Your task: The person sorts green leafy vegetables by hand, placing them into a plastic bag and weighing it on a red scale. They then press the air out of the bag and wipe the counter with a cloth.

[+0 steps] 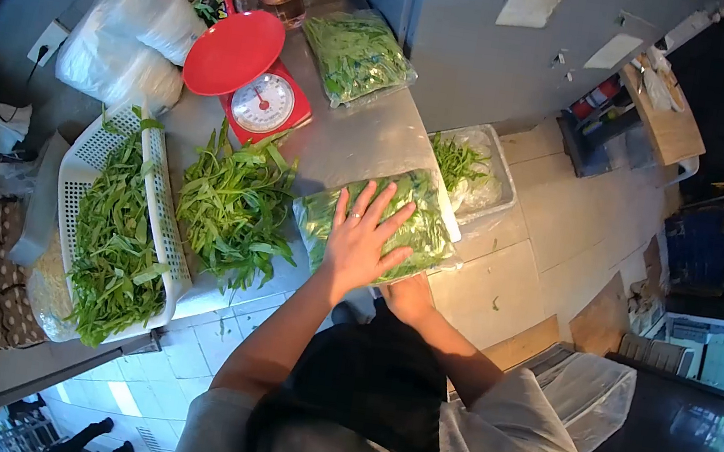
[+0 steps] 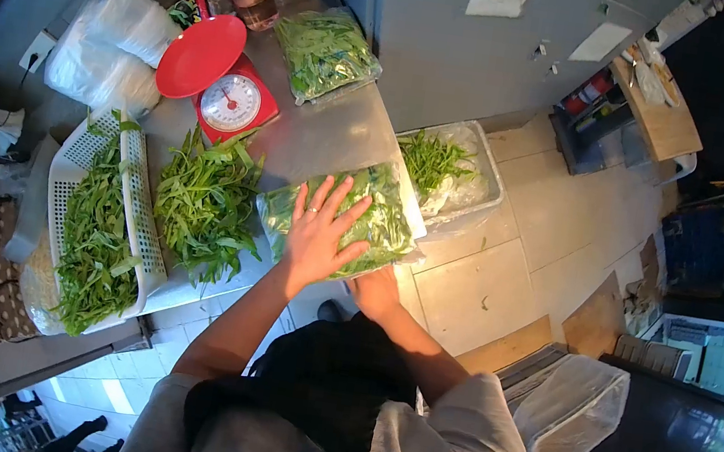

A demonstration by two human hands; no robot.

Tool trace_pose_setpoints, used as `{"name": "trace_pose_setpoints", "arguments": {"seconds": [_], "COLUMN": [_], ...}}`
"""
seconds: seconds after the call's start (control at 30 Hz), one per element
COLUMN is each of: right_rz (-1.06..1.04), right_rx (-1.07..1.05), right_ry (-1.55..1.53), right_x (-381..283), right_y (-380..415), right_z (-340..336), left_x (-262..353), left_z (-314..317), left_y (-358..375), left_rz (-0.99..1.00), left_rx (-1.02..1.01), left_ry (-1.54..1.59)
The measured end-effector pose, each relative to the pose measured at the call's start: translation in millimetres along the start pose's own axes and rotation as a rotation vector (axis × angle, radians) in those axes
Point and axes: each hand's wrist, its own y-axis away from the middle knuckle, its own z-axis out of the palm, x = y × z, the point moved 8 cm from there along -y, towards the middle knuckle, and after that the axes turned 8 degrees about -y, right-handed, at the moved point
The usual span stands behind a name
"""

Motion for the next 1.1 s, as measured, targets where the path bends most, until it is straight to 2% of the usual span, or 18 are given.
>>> {"name": "trace_pose_setpoints", "arguments": {"seconds": [0.03,0.07,0.13,0.17,0.23,0.27,0.3,0.4,0.57,0.9,0.97,1.1], "right_rz": [0.055,0.292,0.402,0.264,-0.094,-0.193,-0.291,-0.297,-0.298,-0.303,-0.314,-0.457], "right_rx": [-0.12,-0.106,0.248,0.583,0.428,0.315,0.202,0.144,0.152,0.143,0.08,0.06], "right_ry": [0.112,0.002,-0.11,-0.122,0.097,0.165,0.227,0.082,0.006,-0.06,-0.003,0.057], "right_x": [11,40,39,9,-71,-86,-97,-63,-42,-40,-44,-88], "right_y": [23,36,41,38,-15,-40,-54,-77,-76,-82,-84,-108], "right_z": [-9,-36,-106,-153,-179,-164,-150,-119,-104,-100,-103,-138], "left_x": [2,3,7,9,9,9,6,4,2,-2,-3,12], "left_z": [-1,-1,-2,-1,0,2,14,12,17,11,5,-42], "left_y": [0,1,1,3,2,3,5,3,-1,-5,-4,32], "left_rz": [-0.006,-0.002,-0.003,0.009,0.007,0.003,0.006,-0.052,-0.073,-0.06,-0.03,-0.19], "left_rx": [-0.005,-0.021,-0.05,-0.031,-0.049,-0.058,-0.152,-0.091,-0.133,-0.064,-0.063,0.214], "left_ry": [0.021,0.027,0.038,0.025,0.018,0.015,-0.028,0.027,0.078,0.145,0.138,0.206]}}
